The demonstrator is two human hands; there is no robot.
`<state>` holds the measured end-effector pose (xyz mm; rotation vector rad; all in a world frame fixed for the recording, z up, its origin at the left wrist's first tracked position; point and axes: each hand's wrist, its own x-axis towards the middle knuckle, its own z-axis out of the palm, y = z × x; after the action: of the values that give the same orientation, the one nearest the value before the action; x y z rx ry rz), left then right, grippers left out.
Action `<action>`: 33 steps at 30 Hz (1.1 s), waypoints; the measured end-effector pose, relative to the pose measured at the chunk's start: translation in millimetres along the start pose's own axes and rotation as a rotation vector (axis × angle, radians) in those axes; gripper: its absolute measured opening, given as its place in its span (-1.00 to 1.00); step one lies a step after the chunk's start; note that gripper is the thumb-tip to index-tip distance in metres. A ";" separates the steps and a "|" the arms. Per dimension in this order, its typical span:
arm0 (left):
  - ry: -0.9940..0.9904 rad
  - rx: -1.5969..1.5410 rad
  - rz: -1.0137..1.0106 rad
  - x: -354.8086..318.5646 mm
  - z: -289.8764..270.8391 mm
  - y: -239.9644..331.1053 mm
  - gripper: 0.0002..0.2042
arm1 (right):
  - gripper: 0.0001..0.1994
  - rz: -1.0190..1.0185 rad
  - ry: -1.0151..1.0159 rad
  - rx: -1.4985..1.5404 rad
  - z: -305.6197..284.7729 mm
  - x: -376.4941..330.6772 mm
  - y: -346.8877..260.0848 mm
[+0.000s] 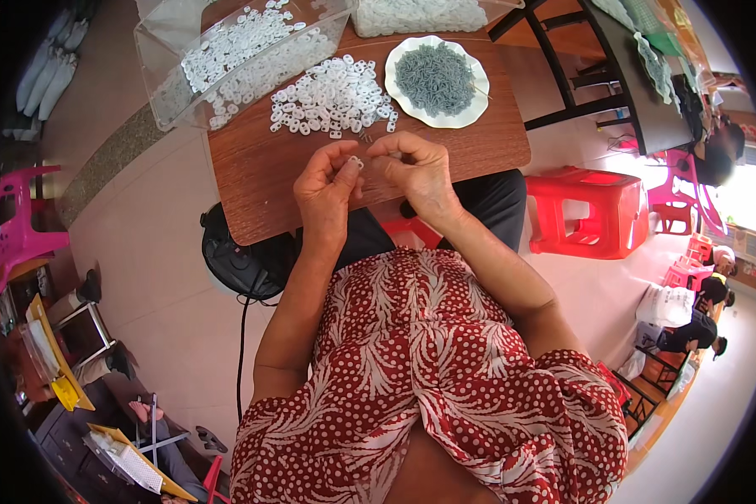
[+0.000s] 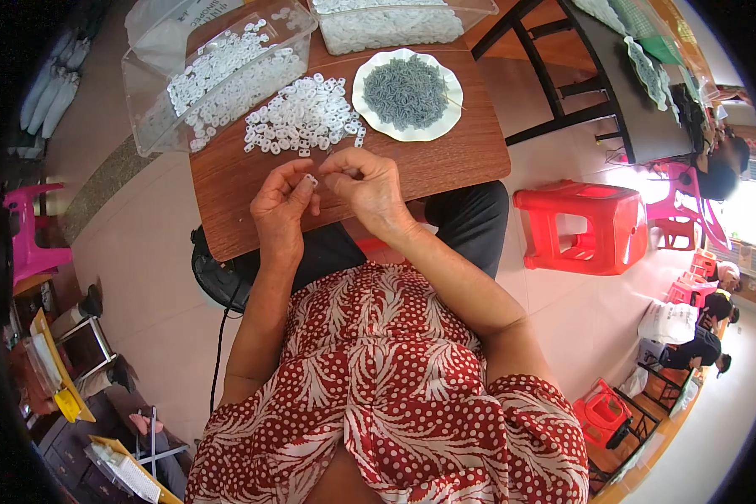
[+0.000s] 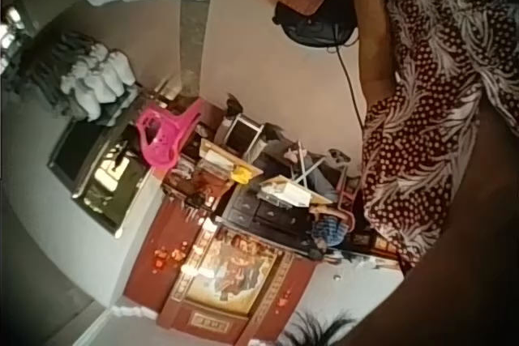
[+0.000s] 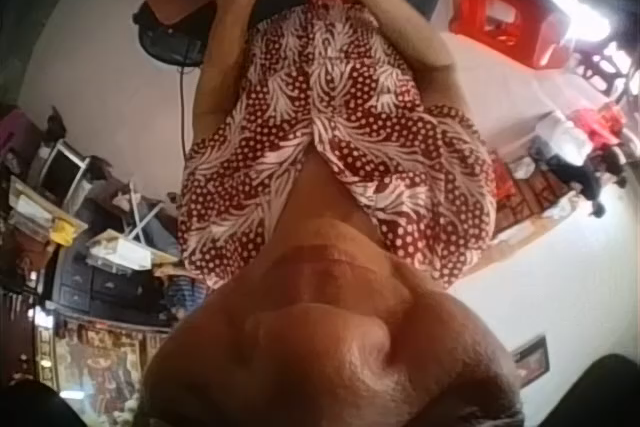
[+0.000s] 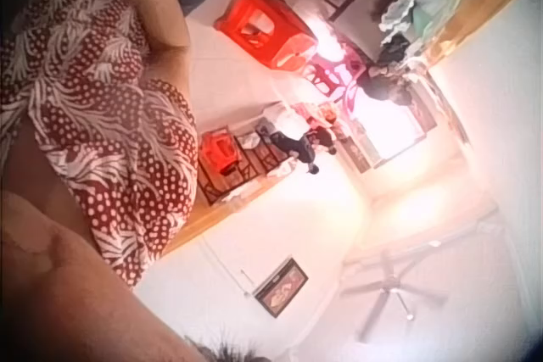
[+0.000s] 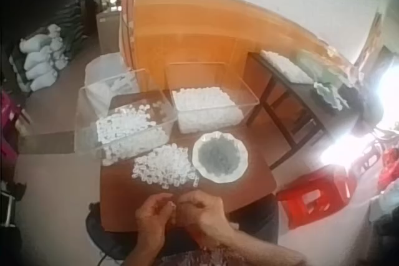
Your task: Assembling small plastic components by inserting pins into plastic housings at a manual workstation.
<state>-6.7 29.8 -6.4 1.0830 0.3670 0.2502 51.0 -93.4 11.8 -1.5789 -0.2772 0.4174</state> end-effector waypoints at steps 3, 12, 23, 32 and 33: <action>-0.013 0.033 0.003 -0.2 -2.8 -1.3 -0.88 | -0.88 0.056 -0.026 0.071 -5.8 -1.3 -3.5; -0.106 0.002 -0.066 -3.7 3.9 4.1 -0.92 | -0.86 0.052 -0.061 0.147 -13.0 -3.6 -6.1; -0.132 0.146 -0.024 -5.6 6.5 4.4 -0.94 | -0.85 0.056 -0.076 0.037 -17.3 -4.6 -14.2; -0.114 0.335 0.055 -5.4 6.8 3.4 -0.92 | -0.86 0.075 -0.089 0.003 -20.6 -3.6 -14.1; -0.109 0.360 0.073 -5.8 7.1 3.0 -0.91 | -0.86 0.081 -0.089 0.008 -20.6 -3.6 -13.8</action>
<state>-9.1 23.3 0.2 1.4599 0.2808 0.1927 57.6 -112.7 26.2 -1.5700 -0.2800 0.5522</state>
